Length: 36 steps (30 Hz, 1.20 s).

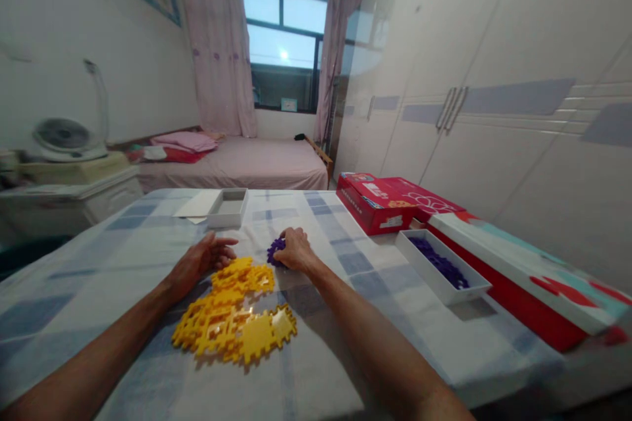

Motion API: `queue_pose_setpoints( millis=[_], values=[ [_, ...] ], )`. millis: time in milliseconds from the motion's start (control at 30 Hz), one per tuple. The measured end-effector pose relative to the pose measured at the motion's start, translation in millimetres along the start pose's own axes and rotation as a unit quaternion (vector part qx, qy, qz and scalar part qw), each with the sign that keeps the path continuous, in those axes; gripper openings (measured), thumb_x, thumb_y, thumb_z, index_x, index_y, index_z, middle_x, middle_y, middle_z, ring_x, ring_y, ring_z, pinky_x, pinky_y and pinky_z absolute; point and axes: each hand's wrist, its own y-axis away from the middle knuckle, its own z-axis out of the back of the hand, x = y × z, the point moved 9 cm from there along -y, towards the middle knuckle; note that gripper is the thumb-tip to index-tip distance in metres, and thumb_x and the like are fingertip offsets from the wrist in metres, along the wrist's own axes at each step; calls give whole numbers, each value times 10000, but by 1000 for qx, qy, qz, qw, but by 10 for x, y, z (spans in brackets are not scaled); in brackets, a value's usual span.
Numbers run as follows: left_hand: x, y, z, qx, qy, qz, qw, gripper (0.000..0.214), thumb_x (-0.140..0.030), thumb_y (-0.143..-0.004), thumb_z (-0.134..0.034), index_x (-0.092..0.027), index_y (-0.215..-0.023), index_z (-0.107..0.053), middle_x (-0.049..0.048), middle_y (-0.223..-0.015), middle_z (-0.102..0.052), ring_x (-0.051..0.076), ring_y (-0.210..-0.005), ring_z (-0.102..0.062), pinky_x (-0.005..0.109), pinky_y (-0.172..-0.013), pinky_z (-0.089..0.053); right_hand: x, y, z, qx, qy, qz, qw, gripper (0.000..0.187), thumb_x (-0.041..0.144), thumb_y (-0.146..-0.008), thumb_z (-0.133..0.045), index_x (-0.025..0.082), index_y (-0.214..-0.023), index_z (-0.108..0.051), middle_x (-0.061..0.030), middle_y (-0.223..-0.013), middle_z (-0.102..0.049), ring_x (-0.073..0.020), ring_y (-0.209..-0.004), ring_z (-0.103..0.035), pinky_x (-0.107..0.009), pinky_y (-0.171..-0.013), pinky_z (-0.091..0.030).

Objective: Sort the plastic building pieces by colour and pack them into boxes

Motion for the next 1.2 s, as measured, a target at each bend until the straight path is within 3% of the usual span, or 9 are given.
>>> queue_pose_setpoints(
  millis=[167,267,333,467,600,733,800,967,1200],
  values=[
    [35,-7,34,7,4,12,1000,588,-637,-734,-584,-114,-991,-663,74,-760,-685,151,-618,-595,256,-604,-477,43,134,87,-18,-94,32,995,468,212,-656,-662,169,-1104,-533,-68,-1088,-585,-175,-951,-567,-291,-828,-458],
    [40,-19,47,3,9,14,1000,594,-640,-707,-612,-118,-984,-669,74,-758,-687,155,-623,-597,254,-601,-488,-218,235,426,-58,-192,27,979,441,205,-665,-663,153,-1082,-529,-67,-1045,-610,-175,-927,-578,-307,-822,-467],
    [36,-20,50,0,10,14,1000,596,-642,-691,-627,-121,-977,-672,71,-757,-687,155,-628,-600,249,-597,-494,-574,365,851,-122,-222,9,967,426,226,-676,-658,147,-1075,-533,-77,-1053,-609,-178,-933,-582,-317,-827,-471],
    [39,-14,46,0,8,21,1000,592,-641,-685,-633,-125,-973,-676,71,-758,-688,151,-616,-600,246,-596,-506,-1604,778,1790,-244,-206,-79,944,440,273,-655,-669,146,-1060,-551,-94,-1041,-630,-196,-890,-608,-342,-780,-496],
    [34,-4,64,-8,-5,25,1000,573,-637,-705,-616,-134,-972,-679,76,-771,-693,150,-628,-611,239,-603,-516,-2478,1189,2368,-292,-118,-161,935,433,291,-635,-676,135,-1031,-595,-109,-1003,-667,-213,-868,-630,-344,-775,-501],
    [25,6,77,-12,-9,23,1000,558,-629,-707,-619,-140,-967,-685,79,-778,-695,158,-637,-619,249,-603,-527,-2826,1330,2353,-217,-41,-193,956,352,284,-681,-627,119,-991,-646,-119,-978,-692,-223,-871,-646,-329,-782,-499],
    [33,4,79,-12,-4,26,1000,557,-627,-699,-629,-142,-965,-686,77,-772,-695,160,-641,-621,249,-603,-530,-2831,1354,2304,-194,2,-182,964,327,291,-721,-579,129,-992,-663,-115,-979,-699,-233,-896,-647,-336,-801,-494],
    [54,-15,74,-8,2,31,999,559,-635,-679,-643,-148,-947,-691,73,-762,-698,152,-633,-622,240,-601,-533,-2707,1515,2382,-237,139,-164,947,385,336,-781,-470,143,-1039,-680,-130,-1091,-673,-271,-1009,-618,-368,-850,-480],
    [38,-13,76,-9,-9,28,1000,565,-647,-694,-617,-151,-956,-688,71,-766,-699,146,-622,-622,233,-601,-532,-2691,1720,2158,-150,149,-155,965,381,365,-750,-486,195,-1018,-697,-77,-1072,-687,-254,-948,-640,-360,-844,-490]
  ],
)
